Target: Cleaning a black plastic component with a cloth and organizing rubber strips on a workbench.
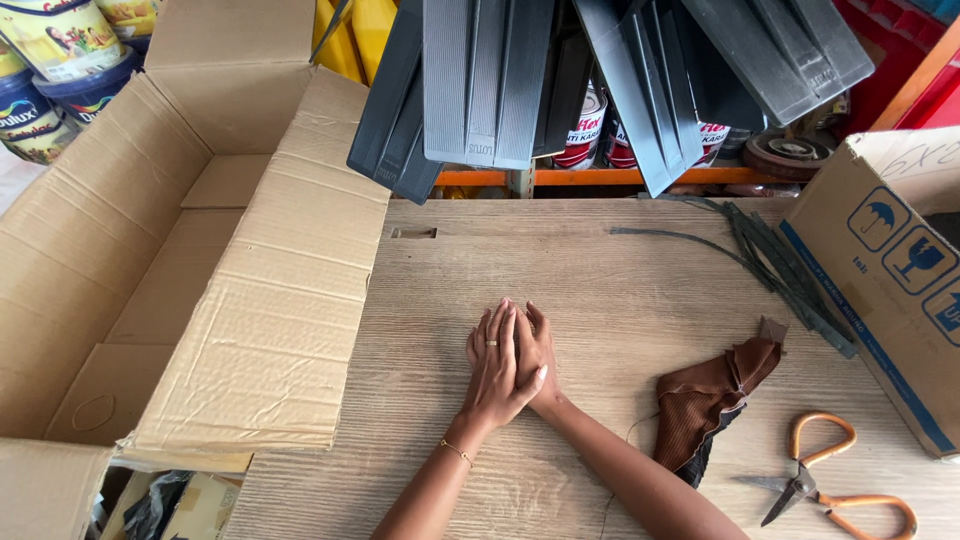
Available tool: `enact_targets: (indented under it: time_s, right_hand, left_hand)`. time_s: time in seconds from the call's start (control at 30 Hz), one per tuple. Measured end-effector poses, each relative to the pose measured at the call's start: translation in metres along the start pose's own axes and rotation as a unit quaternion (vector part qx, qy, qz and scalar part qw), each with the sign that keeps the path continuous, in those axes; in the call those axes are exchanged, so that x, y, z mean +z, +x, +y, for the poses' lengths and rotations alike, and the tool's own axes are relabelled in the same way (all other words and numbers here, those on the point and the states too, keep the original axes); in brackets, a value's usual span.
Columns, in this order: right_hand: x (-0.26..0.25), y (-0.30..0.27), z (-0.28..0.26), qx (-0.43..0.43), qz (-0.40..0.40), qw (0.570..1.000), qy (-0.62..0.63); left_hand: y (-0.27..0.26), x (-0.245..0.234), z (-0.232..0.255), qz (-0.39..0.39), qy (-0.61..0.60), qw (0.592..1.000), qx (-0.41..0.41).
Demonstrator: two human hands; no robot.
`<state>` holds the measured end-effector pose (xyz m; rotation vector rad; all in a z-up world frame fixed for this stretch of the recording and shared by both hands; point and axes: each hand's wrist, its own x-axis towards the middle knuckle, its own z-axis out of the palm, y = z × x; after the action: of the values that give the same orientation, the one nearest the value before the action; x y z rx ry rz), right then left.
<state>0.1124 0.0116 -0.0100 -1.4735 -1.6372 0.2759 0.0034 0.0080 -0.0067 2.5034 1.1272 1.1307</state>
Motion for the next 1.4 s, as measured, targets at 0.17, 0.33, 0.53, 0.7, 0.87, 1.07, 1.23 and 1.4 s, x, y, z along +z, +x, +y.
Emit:
enact_targets:
  time_s: [0.17, 0.33, 0.53, 0.7, 0.87, 1.07, 1.23, 1.4]
  right_hand:
    - [-0.003, 0.001, -0.005, 0.025, -0.014, 1.0, 0.011]
    - [-0.002, 0.001, -0.002, 0.014, -0.006, 1.0, 0.01]
    - [-0.006, 0.0, -0.007, 0.013, -0.013, 1.0, 0.014]
    - [-0.011, 0.0, -0.013, -0.018, 0.008, 0.999, 0.046]
    - [0.012, -0.001, 0.017, -0.075, 0.064, 0.991, 0.094]
    - [0.016, -0.003, 0.027, -0.086, 0.09, 0.989, 0.08]
    - [0.018, -0.001, 0.03, -0.063, 0.088, 0.991, 0.073]
    - [0.019, -0.003, 0.031, -0.036, 0.06, 0.996, 0.06]
  left_hand:
    - [0.003, -0.005, 0.004, 0.005, 0.001, 1.0, -0.006]
    - [0.002, -0.002, 0.0, 0.009, -0.007, 1.0, -0.004]
    - [0.006, -0.009, 0.006, 0.009, -0.035, 0.999, -0.014]
    - [0.003, -0.005, 0.003, 0.029, -0.053, 0.998, -0.022]
    - [0.003, 0.0, 0.002, 0.025, -0.062, 0.998, -0.019]
    - [0.003, -0.004, 0.005, 0.006, -0.055, 0.998, -0.014]
    - [0.004, -0.002, 0.006, 0.012, -0.025, 0.999, -0.027]
    - [0.001, 0.001, 0.004, 0.003, -0.017, 0.999, -0.043]
